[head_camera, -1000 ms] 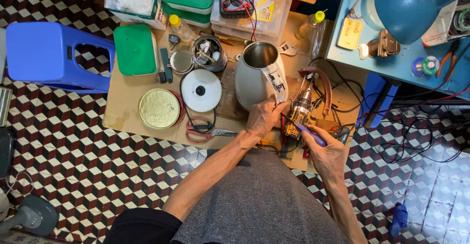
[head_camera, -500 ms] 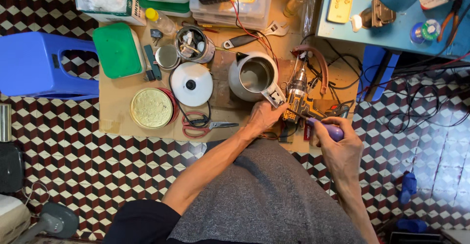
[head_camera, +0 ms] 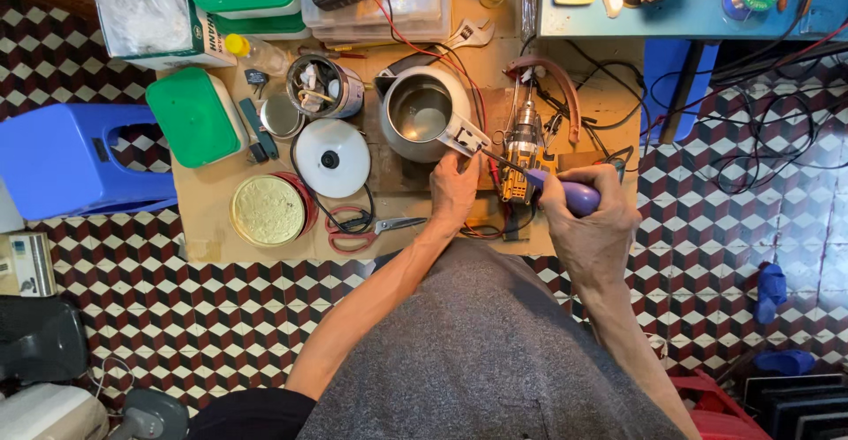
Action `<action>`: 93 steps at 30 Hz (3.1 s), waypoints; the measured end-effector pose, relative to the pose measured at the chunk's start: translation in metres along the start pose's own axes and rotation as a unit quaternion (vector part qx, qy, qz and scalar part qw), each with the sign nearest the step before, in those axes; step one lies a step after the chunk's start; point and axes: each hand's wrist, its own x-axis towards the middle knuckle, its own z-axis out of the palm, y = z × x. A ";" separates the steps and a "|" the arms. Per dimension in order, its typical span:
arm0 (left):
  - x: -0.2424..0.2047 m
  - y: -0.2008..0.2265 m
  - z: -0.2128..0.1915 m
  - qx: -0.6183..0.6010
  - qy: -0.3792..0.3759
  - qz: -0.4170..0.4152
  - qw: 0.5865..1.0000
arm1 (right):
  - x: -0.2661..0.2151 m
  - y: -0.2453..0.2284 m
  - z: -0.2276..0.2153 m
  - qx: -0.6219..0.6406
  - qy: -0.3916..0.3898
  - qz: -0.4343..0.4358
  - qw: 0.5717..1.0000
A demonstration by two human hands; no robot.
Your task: The person repairs a white electric kettle on a cluttered workbench. They use a screwdriver to adjust internal components, a power drill to secure parts, and a knife to scrape residue from the kettle's interior.
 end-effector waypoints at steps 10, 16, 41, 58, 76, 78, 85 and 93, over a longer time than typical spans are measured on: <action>0.009 -0.003 0.000 -0.063 -0.016 0.019 0.998 | 0.016 0.001 0.010 0.011 0.009 0.024 1.000; 0.010 -0.007 -0.001 -0.063 -0.023 0.013 0.998 | 0.017 0.002 0.010 0.031 0.013 0.023 0.999; 0.013 -0.007 0.000 -0.038 -0.035 -0.001 0.999 | 0.067 -0.035 -0.008 -0.138 -0.202 -0.017 0.969; 0.016 -0.008 -0.002 0.004 -0.035 0.035 0.999 | 0.083 -0.034 -0.016 -0.397 -0.369 -0.165 0.824; 0.014 -0.003 -0.013 -0.059 -0.058 0.056 0.995 | 0.067 -0.030 -0.003 -0.184 -0.191 -0.220 0.939; 0.005 0.006 -0.023 -0.128 -0.077 0.048 0.988 | 0.067 -0.033 -0.006 -0.138 -0.188 -0.300 0.925; -0.031 0.062 -0.070 0.064 -0.120 0.082 0.987 | 0.065 -0.036 -0.014 -0.110 -0.195 -0.252 0.942; 0.037 0.084 -0.066 0.147 -0.252 0.426 0.857 | 0.076 -0.030 -0.004 -0.123 -0.173 -0.431 0.877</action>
